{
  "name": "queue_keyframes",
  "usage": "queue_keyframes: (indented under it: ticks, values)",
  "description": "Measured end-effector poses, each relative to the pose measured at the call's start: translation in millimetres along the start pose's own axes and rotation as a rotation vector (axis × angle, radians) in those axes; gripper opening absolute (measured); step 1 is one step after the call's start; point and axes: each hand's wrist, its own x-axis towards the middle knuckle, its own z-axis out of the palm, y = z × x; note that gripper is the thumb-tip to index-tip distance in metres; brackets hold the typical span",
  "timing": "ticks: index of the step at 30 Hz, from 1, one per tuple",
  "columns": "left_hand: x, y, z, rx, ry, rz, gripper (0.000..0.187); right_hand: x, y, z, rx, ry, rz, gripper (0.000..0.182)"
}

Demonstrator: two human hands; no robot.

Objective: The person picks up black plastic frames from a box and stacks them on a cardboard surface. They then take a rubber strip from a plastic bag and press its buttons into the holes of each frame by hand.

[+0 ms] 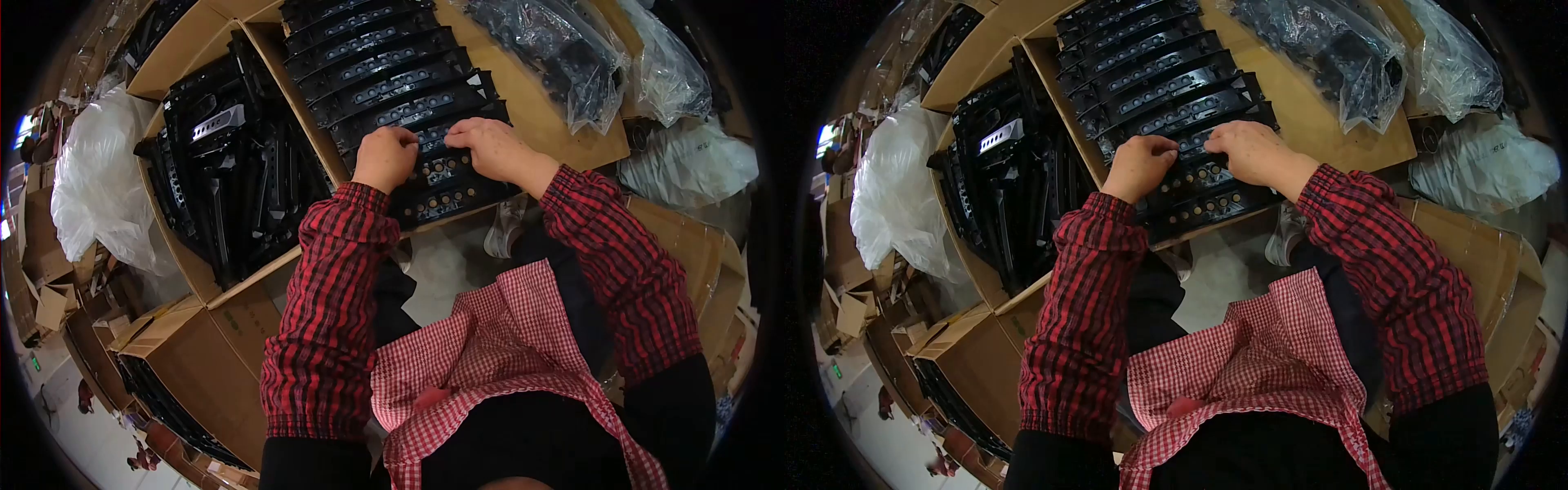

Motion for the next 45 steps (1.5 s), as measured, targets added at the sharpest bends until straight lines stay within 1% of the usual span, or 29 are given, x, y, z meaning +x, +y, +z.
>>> queue_keyframes:
  ticks: [1,2,4,5,7,8,10,11,12,14,15,17,18,20,21,22,24,25,27,31,33,34,37,38,40,41,42,44,45]
  values:
    - [0,0,5,0.027,-0.038,0.038,0.018,-2,2,2,0.010,0.050,-0.060,0.030]
    - [2,-1,6,0.031,-0.032,0.035,0.021,-2,4,3,0.005,0.050,-0.055,0.030]
    - [1,-1,7,0.057,0.003,0.073,0.022,1,6,-7,0.061,0.153,-0.047,0.029]
    - [1,2,8,0.078,0.042,0.112,0.024,-2,8,-18,0.032,0.157,-0.030,0.029]
    - [-3,15,1,0.093,0.002,0.105,0.026,-16,4,-71,0.133,0.168,0.058,0.028]
    - [-4,16,0,0.037,0.018,0.147,0.026,-28,13,-94,0.176,0.167,0.136,0.025]
    - [-9,29,-2,-0.033,0.044,0.203,0.026,-61,28,-142,0.206,0.152,0.528,0.022]
    - [-14,37,-9,-0.091,0.042,0.196,0.026,-78,49,-153,0.236,0.167,0.669,0.022]
    - [-18,43,-16,-0.143,0.038,0.181,0.026,-94,76,-154,0.224,0.175,0.665,0.022]
    - [-23,51,-22,-0.176,0.038,0.198,0.026,-112,125,-145,0.190,0.359,0.779,0.021]
    - [-23,54,-22,-0.207,0.029,0.206,0.027,-108,132,-144,0.183,0.362,0.777,0.021]
    - [-23,58,-19,-0.208,0.039,0.214,0.028,-96,141,-136,0.260,0.413,0.558,0.019]
    - [-23,59,-18,-0.202,0.044,0.222,0.029,-91,146,-128,0.266,0.411,0.560,0.019]
    - [-24,60,-17,-0.178,0.031,0.215,0.030,-76,151,-113,-0.198,0.293,0.667,0.027]
    - [-24,61,-17,-0.161,0.023,0.210,0.031,-66,122,-121,-0.209,0.161,0.908,0.033]
    - [-24,61,-18,-0.160,0.024,0.211,0.031,-63,126,-112,-0.208,0.163,0.908,0.033]
    - [-23,58,-19,-0.147,0.002,0.190,0.031,-58,137,-88,-0.331,0.329,0.957,0.033]
    - [-21,57,-20,-0.146,0.003,0.189,0.031,-56,140,-87,-0.330,0.329,0.956,0.033]
    - [-20,54,-19,-0.137,0.001,0.183,0.032,-55,142,-86,-0.348,0.243,1.010,0.031]
    - [-22,57,-20,-0.170,-0.013,0.178,0.032,-69,150,-104,-0.380,0.313,0.918,0.033]
    - [-22,54,-20,-0.180,0.002,0.206,0.032,-73,147,-126,-0.038,0.157,0.941,0.033]
    - [-22,54,-21,-0.183,0.005,0.201,0.032,-74,148,-127,-0.041,0.153,0.936,0.033]
    - [-23,55,-21,-0.168,-0.018,0.174,0.033,-75,153,-123,1.134,0.537,0.725,0.022]
    - [-22,54,-18,-0.163,-0.026,0.183,0.033,-72,155,-119,1.136,0.536,0.722,0.022]
    - [-21,54,-18,-0.153,-0.029,0.189,0.034,-57,154,-110,0.950,0.510,0.591,0.016]
    - [-21,56,-18,-0.139,-0.047,0.185,0.034,-48,153,-101,0.662,0.576,0.592,0.019]
    - [-20,56,-18,-0.126,-0.068,0.180,0.035,-41,161,-93,0.668,0.575,0.594,0.019]
    - [-17,53,-17,-0.131,-0.077,0.182,0.035,-28,183,-78,-0.071,0.505,0.560,0.047]
    - [-17,52,-17,-0.142,-0.080,0.188,0.035,-26,181,-77,-0.099,0.505,0.583,0.060]
